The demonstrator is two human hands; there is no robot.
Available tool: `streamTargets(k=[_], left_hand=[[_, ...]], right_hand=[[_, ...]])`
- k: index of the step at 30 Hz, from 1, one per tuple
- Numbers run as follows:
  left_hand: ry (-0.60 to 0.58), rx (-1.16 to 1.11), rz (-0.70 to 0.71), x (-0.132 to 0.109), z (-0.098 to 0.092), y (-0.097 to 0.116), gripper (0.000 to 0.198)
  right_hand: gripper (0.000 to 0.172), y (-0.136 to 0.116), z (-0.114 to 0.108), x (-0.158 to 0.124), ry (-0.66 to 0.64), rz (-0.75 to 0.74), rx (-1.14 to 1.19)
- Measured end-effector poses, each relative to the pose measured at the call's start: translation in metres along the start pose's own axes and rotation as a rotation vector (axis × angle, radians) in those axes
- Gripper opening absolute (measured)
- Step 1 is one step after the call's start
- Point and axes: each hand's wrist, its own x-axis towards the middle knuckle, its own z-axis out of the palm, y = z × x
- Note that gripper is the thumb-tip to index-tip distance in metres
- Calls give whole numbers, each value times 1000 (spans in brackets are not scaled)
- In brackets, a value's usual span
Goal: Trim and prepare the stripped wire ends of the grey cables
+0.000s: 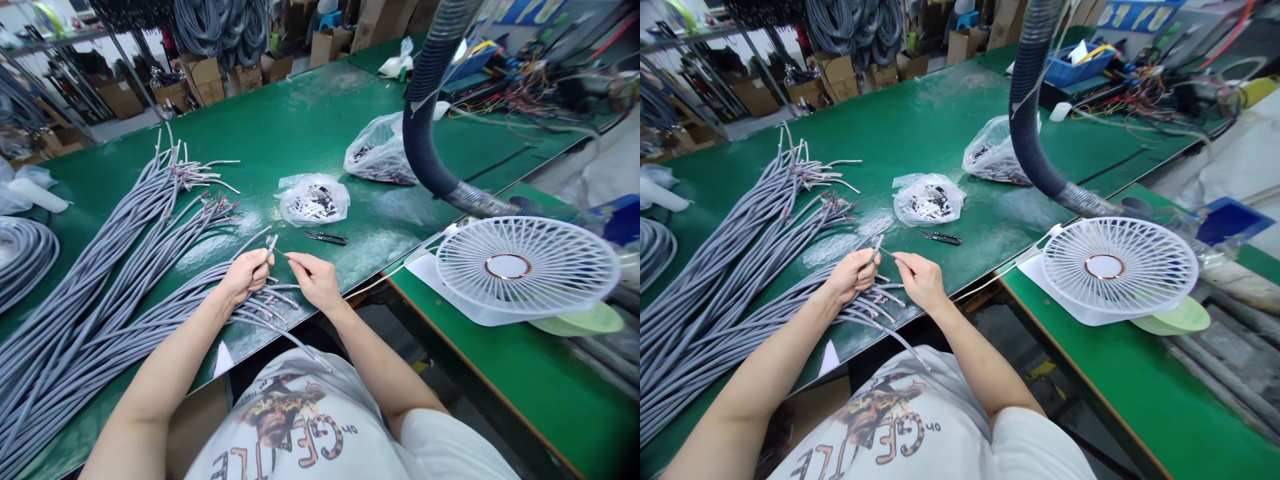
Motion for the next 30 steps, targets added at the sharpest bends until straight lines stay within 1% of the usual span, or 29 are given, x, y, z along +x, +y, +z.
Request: streamTargets(k=[6, 13, 20, 23, 25, 26, 29, 30], left_hand=[[-4, 12, 1, 0, 2, 1, 34], [-16, 40, 15, -1, 2, -1, 36], [-12, 54, 22, -2, 2, -1, 36], [-8, 83, 20, -2, 4, -2, 38], [8, 91, 18, -1, 5, -2, 39], [24, 87, 17, 0, 5, -3, 38], [85, 78, 35, 2, 4, -3, 37], [99, 81, 45, 3, 4, -3, 37]], right_hand=[[22, 1, 1, 0, 23, -15, 41], [22, -1, 4, 1, 1, 71, 163], [21, -1, 2, 5, 11, 29, 96], [20, -9, 2, 6, -4, 6, 53], [21, -19, 1, 5, -15, -48, 26], [22, -26, 0, 4, -27, -104, 21], [21, -46, -5, 2, -107, -352, 30], [20, -51, -8, 2, -126, -411, 31]])
